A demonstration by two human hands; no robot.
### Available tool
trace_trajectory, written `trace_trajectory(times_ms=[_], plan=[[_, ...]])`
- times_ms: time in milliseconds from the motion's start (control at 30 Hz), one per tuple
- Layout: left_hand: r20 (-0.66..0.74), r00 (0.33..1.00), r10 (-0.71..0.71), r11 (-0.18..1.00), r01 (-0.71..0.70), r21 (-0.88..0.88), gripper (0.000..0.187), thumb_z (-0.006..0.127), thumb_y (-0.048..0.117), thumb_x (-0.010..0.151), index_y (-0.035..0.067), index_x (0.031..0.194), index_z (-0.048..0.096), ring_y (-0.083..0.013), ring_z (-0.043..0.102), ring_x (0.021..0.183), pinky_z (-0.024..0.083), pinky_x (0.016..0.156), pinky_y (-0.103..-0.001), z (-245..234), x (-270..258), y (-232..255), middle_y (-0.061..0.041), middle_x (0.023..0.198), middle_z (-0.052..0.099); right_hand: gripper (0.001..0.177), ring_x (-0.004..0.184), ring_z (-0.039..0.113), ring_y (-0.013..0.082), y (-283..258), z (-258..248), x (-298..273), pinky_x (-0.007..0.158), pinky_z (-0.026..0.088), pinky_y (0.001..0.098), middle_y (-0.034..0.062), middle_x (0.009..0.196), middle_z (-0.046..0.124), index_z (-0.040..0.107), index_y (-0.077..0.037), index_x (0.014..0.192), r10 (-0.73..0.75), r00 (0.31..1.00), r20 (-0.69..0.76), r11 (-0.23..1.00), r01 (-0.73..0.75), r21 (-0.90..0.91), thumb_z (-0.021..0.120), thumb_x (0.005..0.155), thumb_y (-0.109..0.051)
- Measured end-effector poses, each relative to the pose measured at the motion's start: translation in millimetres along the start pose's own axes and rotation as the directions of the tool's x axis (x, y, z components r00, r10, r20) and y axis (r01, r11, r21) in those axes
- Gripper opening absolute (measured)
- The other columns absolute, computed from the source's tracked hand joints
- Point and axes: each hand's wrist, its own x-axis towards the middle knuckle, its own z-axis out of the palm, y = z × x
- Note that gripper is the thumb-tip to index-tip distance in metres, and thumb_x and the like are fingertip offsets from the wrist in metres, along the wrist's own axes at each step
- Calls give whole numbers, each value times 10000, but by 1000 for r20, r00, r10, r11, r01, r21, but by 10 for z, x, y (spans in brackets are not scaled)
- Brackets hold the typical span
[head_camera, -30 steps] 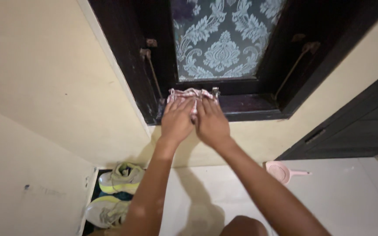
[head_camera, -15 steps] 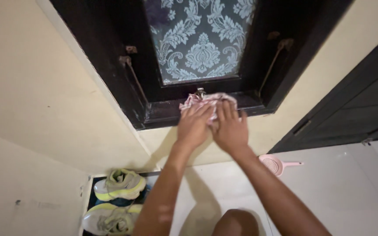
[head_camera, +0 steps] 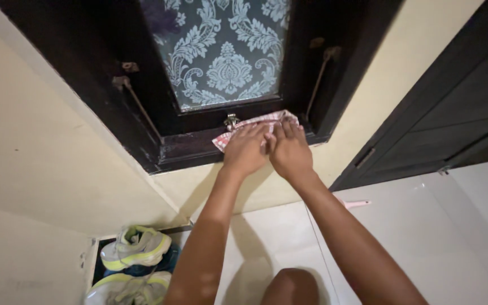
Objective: Cleaning a narrow window pane using a cloth
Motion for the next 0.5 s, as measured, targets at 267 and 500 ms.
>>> trace_trajectory(times_ms=[267,500], plan=[[97,994,57,998,-54,-33,618,583,236,896,174,1508,518,-328,410,1476,297,1221,-513,-54,174,137,-23,1588,483,483,1244,613,373,176,-62,14,1088,433,489,218,1285,661,635,-4,1282,8,1000,-17,985,-10,-174,429,1041,-368],[170,982,80,996,-74,-39,635,585,237,889,205,1517,505,-339,377,1502,281,1229,-505,-194,155,204,-35,1605,464,521,1317,549,369,136,-242,-75,988,470,461,219,1375,613,576,-8,1346,43,997,60,971,-28,-237,367,1064,-393]])
